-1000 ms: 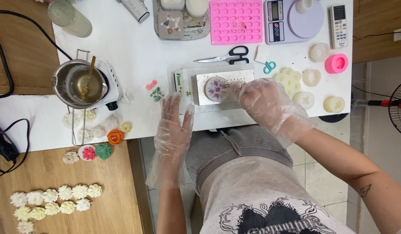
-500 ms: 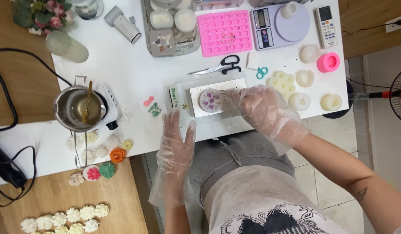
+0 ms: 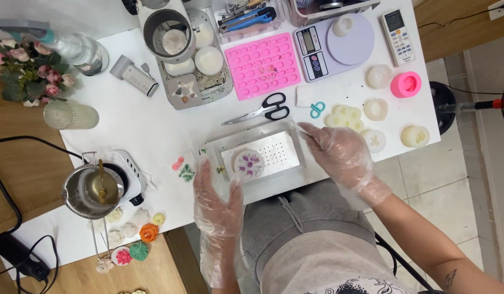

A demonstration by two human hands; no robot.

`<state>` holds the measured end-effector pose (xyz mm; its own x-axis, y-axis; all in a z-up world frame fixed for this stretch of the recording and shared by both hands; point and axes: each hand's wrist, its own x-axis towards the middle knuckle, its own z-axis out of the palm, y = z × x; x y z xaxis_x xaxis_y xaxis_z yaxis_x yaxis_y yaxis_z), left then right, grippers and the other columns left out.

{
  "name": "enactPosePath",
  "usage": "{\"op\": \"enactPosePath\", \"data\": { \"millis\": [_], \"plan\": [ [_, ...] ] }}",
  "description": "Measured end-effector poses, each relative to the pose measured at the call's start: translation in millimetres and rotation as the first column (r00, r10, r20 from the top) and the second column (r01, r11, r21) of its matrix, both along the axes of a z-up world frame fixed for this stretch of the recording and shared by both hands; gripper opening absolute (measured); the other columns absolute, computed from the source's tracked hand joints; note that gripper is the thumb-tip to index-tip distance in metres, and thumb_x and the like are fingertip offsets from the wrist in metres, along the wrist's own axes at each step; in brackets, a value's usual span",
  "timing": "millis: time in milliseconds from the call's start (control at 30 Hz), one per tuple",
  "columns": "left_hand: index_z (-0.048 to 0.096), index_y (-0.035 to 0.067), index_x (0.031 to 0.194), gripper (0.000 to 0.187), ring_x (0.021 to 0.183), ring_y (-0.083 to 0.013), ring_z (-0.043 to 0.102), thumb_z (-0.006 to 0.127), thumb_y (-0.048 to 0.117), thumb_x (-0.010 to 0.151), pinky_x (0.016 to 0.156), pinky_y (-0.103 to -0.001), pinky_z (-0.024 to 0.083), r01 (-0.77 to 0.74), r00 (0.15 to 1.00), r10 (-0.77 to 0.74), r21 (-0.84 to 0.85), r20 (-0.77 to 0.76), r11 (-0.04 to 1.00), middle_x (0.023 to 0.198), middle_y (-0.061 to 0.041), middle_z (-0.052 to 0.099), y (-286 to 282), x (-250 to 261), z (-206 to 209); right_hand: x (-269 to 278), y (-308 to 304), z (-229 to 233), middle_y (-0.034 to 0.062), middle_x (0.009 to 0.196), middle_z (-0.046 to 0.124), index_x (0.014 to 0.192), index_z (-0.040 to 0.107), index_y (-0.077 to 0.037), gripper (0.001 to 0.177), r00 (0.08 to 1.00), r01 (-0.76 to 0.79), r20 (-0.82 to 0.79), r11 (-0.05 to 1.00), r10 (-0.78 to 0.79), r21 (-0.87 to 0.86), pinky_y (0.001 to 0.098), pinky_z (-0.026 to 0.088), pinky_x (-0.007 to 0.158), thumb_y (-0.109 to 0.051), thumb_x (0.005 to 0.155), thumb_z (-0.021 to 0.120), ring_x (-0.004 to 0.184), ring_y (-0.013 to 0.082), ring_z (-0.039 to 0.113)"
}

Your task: Decorating a wax candle by placing small wax elements on it and securing them with a heat gun.

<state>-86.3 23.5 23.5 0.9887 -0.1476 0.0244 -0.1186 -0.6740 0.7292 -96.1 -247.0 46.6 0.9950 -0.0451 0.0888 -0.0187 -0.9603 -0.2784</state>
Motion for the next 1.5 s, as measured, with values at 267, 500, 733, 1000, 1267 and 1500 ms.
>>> {"op": "enactPosePath", "data": {
  "millis": [267,500,733,1000,1267,1500],
  "plan": [
    [0.032,0.006,0.155,0.098,0.143,-0.0428,0.047,0.083,0.044,0.08,0.115,-0.053,0.046,0.087,0.993,-0.095,0.108,0.075,0.99,0.155,-0.024,0.044,-36,25,9,41,-83,-30,0.0081,0.072,0.066,0.123,0.077,-0.014,0.025,0.987,0.148,-0.065,0.988,-0.146,0.039,0.0389,0.051,0.058,-0.016,0.099,0.073,0.06,0.0227,0.062],
    [0.028,0.011,0.154,0.109,0.139,-0.0428,0.045,0.088,0.053,0.073,0.108,-0.058,0.044,0.111,0.994,-0.104,0.3,-0.037,0.948,0.153,-0.022,0.038,-64,17,-13,104,-129,-88,0.0074,0.085,0.071,0.118,0.078,-0.015,0.017,0.998,0.002,-0.063,0.999,-0.004,-0.035,0.0394,0.054,0.068,-0.015,0.101,0.076,0.076,0.0248,0.067],
    [0.031,0.007,0.153,0.105,0.137,-0.047,0.049,0.09,0.046,0.076,0.109,-0.058,0.045,0.055,0.997,-0.031,0.337,-0.075,0.94,0.149,-0.027,0.044,-79,27,-10,179,-132,-130,0.01,0.087,0.068,0.11,0.078,-0.011,0.015,0.992,-0.065,-0.103,0.994,0.073,0.083,0.0436,0.049,0.063,-0.023,0.101,0.079,0.073,0.0293,0.064],
    [0.042,0.002,0.146,0.097,0.134,-0.048,0.05,0.092,0.041,0.072,0.108,-0.059,0.044,0.015,0.991,0.036,0.368,-0.131,0.93,0.143,-0.03,0.049,-87,27,0,211,-128,-149,0.0099,0.093,0.068,0.102,0.076,-0.009,0.019,0.967,-0.253,0.027,0.967,0.253,0.005,0.0427,0.053,0.073,-0.027,0.106,0.075,0.087,0.0297,0.066],
    [0.037,0.003,0.149,0.1,0.134,-0.0469,0.051,0.09,0.043,0.074,0.109,-0.058,0.046,0.024,0.997,0.006,0.393,-0.075,0.919,0.143,-0.029,0.049,-89,22,9,206,-126,-156,0.009,0.105,0.072,0.107,0.078,-0.011,0.019,0.96,-0.277,-0.028,0.961,0.278,0.026,0.0411,0.057,0.079,-0.028,0.1,0.078,0.093,0.029,0.069],
    [0.034,0.008,0.152,0.101,0.137,-0.0446,0.049,0.087,0.047,0.075,0.11,-0.057,0.043,0.028,0.999,-0.009,0.393,-0.05,0.919,0.149,-0.024,0.045,-90,17,10,209,-107,-155,0.0108,0.103,0.073,0.114,0.081,-0.015,0.022,0.961,-0.276,-0.001,0.958,0.277,0.076,0.0425,0.057,0.08,-0.03,0.099,0.076,0.093,0.0304,0.068]
  ]
}}
